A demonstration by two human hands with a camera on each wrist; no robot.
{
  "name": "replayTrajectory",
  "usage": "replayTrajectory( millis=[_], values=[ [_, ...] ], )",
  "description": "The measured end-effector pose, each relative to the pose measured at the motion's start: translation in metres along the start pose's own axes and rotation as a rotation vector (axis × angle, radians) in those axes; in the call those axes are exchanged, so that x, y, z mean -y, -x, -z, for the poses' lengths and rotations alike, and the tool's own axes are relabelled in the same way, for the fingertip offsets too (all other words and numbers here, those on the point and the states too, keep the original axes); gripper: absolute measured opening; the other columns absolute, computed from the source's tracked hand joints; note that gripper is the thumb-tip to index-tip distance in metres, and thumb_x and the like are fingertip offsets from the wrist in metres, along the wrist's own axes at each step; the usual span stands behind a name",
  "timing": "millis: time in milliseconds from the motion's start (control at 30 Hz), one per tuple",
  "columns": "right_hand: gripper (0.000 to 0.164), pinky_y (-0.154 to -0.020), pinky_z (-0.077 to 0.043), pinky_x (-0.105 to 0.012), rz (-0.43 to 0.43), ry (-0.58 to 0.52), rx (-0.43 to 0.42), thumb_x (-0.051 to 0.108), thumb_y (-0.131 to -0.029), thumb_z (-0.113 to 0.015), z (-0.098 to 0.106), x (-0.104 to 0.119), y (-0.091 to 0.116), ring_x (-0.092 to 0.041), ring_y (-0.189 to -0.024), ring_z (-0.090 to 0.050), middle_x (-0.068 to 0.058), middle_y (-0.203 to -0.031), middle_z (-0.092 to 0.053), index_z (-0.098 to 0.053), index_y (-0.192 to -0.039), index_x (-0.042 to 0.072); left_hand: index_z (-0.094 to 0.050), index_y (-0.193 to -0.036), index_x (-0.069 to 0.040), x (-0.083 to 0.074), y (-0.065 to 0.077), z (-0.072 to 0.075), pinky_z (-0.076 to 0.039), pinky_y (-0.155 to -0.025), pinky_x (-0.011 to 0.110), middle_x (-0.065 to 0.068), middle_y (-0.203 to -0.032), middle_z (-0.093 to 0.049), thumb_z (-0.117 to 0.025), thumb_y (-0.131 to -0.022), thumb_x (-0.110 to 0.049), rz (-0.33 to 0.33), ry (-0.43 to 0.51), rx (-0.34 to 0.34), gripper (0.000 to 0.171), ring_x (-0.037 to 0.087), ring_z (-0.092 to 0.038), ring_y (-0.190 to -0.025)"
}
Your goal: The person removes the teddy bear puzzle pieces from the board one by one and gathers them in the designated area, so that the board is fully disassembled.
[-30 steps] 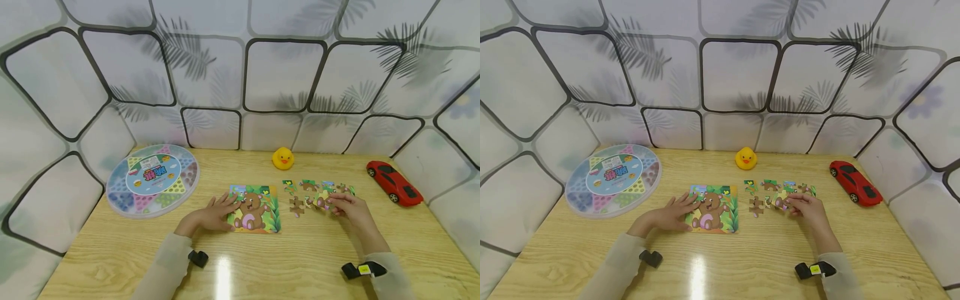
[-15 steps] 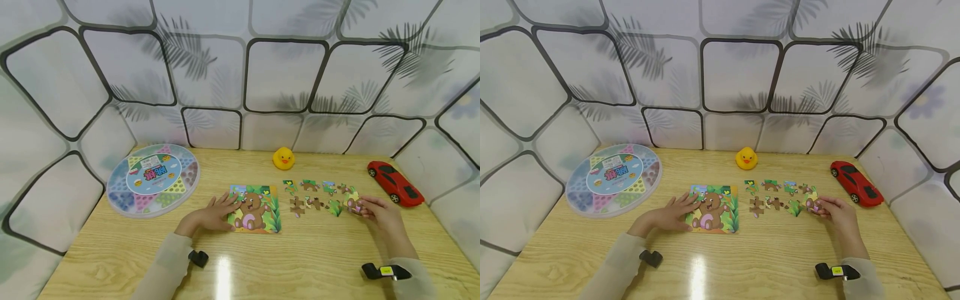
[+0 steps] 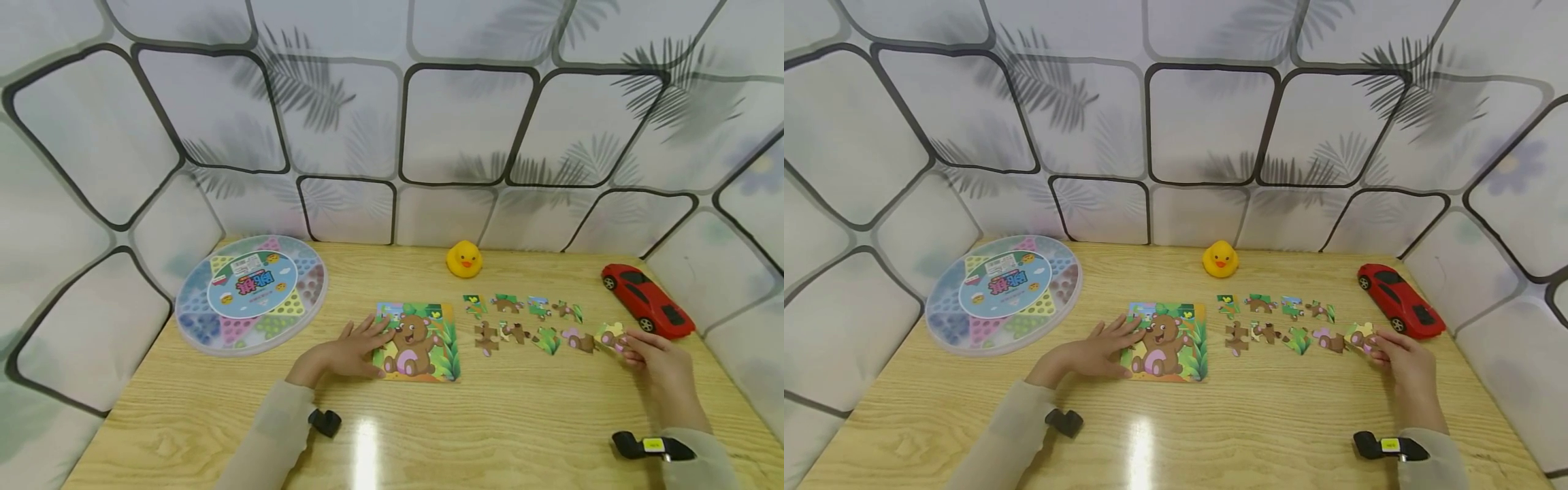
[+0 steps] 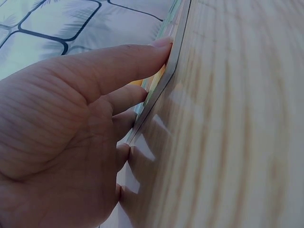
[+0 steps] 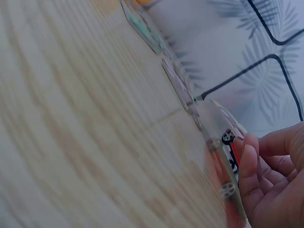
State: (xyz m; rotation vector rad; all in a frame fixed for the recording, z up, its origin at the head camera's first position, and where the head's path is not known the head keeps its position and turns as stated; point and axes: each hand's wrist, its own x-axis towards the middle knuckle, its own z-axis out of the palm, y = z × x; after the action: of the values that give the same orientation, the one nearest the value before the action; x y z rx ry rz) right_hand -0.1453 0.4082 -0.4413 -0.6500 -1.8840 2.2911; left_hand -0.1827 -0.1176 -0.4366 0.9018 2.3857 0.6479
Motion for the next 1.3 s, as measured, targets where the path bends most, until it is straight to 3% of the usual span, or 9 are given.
replayTrajectory(
  millis=[167,367,600,1100,1300],
  values=[
    [0.026,-0.052,-0.053,-0.021,-0.032,-0.039,-0.034,0.000,-0.087,-0.064,0.010,-0.001,-0.003,-0.009,-0.055,-0.064,0.004,-0.069,-0.070,-0.076,-0.073,0.017,-0.019,-0.151,-0.008,0.001,0.001,0.000,0.008,-0.109,0.059,0.010,-0.159,0.002,-0.062,-0.091,-0.032,-0.003,0.014,0.003,0.078,0.033,0.013,-0.143],
    [0.024,-0.051,-0.053,-0.021,-0.059,0.008,-0.073,0.004,-0.085,-0.068,0.012,-0.001,-0.006,-0.009,-0.052,-0.063,0.006,-0.066,-0.068,-0.075,-0.069,0.020,-0.019,-0.152,-0.010,0.002,0.002,-0.001,0.009,-0.110,0.059,0.009,-0.159,0.003,-0.062,-0.091,-0.033,0.001,0.015,0.005,0.078,0.032,0.014,-0.143],
    [0.030,-0.050,-0.053,-0.021,-0.022,-0.021,-0.057,-0.005,-0.085,-0.064,0.012,-0.004,-0.006,-0.009,-0.051,-0.064,0.004,-0.065,-0.069,-0.075,-0.068,0.016,-0.018,-0.152,-0.010,0.002,0.003,-0.001,0.008,-0.110,0.059,0.009,-0.159,0.004,-0.063,-0.091,-0.033,0.002,0.014,0.004,0.078,0.033,0.013,-0.143],
    [0.034,-0.052,-0.052,-0.018,-0.025,0.007,-0.097,-0.007,-0.085,-0.060,0.016,-0.007,-0.003,-0.005,-0.053,-0.062,0.005,-0.064,-0.067,-0.073,-0.066,0.018,-0.018,-0.152,-0.011,0.002,-0.001,-0.001,0.009,-0.109,0.059,0.009,-0.159,0.004,-0.062,-0.091,-0.034,0.003,0.009,0.005,0.078,0.032,0.014,-0.143],
    [0.031,-0.052,-0.052,-0.018,-0.013,-0.014,-0.069,-0.006,-0.085,-0.062,0.017,-0.010,-0.004,-0.006,-0.054,-0.063,0.005,-0.066,-0.068,-0.074,-0.067,0.016,-0.019,-0.152,-0.010,0.004,0.000,0.000,0.009,-0.109,0.059,0.009,-0.159,0.004,-0.062,-0.091,-0.034,0.001,0.008,0.005,0.078,0.032,0.013,-0.143]
  ],
)
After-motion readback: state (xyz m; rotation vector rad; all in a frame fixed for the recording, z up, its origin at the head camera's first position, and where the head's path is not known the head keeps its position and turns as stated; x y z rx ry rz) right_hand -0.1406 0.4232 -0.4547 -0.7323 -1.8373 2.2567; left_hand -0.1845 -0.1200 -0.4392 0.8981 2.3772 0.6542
